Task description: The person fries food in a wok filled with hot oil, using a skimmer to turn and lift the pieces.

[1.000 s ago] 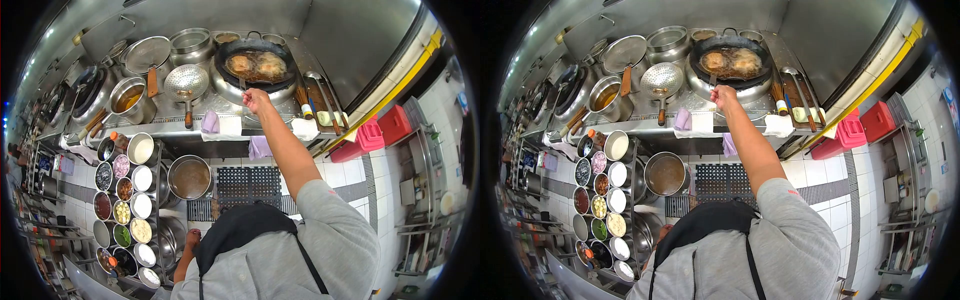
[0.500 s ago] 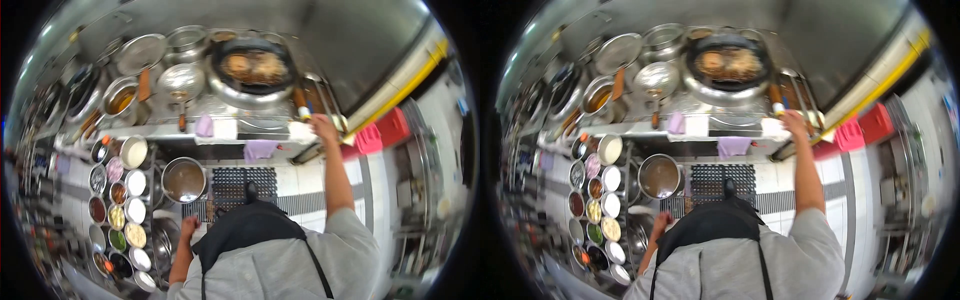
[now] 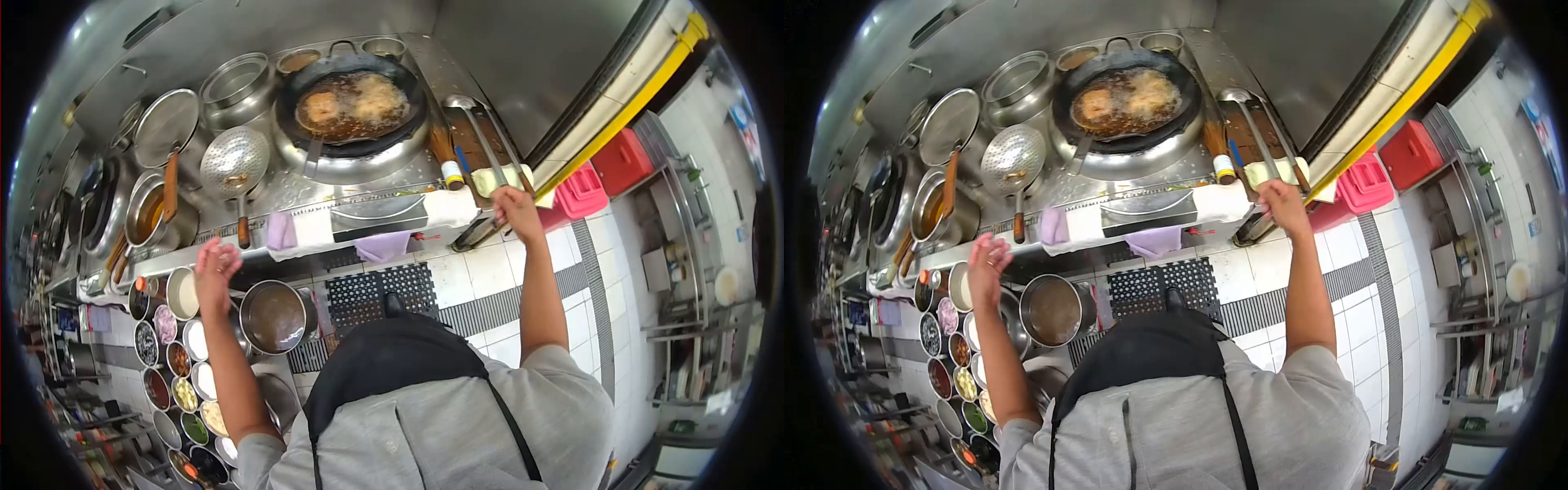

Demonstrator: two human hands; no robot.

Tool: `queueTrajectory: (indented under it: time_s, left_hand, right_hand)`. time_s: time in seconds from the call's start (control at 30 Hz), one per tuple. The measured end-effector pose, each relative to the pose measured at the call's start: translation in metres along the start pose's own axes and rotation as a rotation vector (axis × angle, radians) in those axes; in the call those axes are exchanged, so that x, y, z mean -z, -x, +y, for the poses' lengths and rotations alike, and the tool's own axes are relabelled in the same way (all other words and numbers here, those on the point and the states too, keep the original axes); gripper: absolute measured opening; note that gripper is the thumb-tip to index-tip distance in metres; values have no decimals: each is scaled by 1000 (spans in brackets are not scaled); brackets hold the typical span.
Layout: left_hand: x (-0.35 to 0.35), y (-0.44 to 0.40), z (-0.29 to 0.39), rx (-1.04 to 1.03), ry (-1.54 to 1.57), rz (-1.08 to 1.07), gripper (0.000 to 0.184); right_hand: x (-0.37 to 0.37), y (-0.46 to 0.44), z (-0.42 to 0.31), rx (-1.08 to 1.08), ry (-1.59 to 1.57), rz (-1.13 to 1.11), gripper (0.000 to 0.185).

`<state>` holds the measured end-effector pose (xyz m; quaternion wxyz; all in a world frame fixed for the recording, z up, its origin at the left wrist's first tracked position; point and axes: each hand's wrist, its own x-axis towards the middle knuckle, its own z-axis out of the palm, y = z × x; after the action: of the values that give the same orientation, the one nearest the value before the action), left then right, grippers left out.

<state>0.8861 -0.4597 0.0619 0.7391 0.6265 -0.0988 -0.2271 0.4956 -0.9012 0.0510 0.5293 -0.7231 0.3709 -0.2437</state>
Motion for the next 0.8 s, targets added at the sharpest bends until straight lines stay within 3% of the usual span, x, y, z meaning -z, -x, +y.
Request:
queueTrajectory:
  time_s: [0.1, 0.13, 0.2, 0.23, 0.33, 0.57, 0.63, 0.7, 0.8]
  left_hand:
    - [-34, 10, -35, 98, -160, -177, 29]
    - [-34, 10, -56, 122, -106, -231, 29]
    - [-37, 21, -80, 160, -140, -265, 28]
    - [-34, 24, -94, 156, -211, -280, 26]
    - [-18, 35, -142, 314, -233, -241, 25]
    - [28, 90, -176, 432, -188, -21, 20]
    - [41, 109, -183, 423, -147, 43, 19]
    - [56, 129, -190, 407, -145, 88, 20]
    - [75, 164, -198, 438, -149, 157, 25]
  right_hand:
    - [33, -11, 2, -38, -40, 179, 13]
    - [41, -12, 2, 96, 210, 259, 14]
    - [44, -27, 14, 21, 81, 249, 16]
    - [42, -32, 10, 9, 22, 107, 14]
    - [2, -39, -10, -78, -99, -38, 13]
    - [-152, -33, -66, -65, 72, -959, 22]
    - [-195, -33, -69, 13, 98, -1060, 21]
    - [-230, -39, -57, -110, -104, -988, 25]
    - [-266, -58, -65, -320, -530, -584, 26]
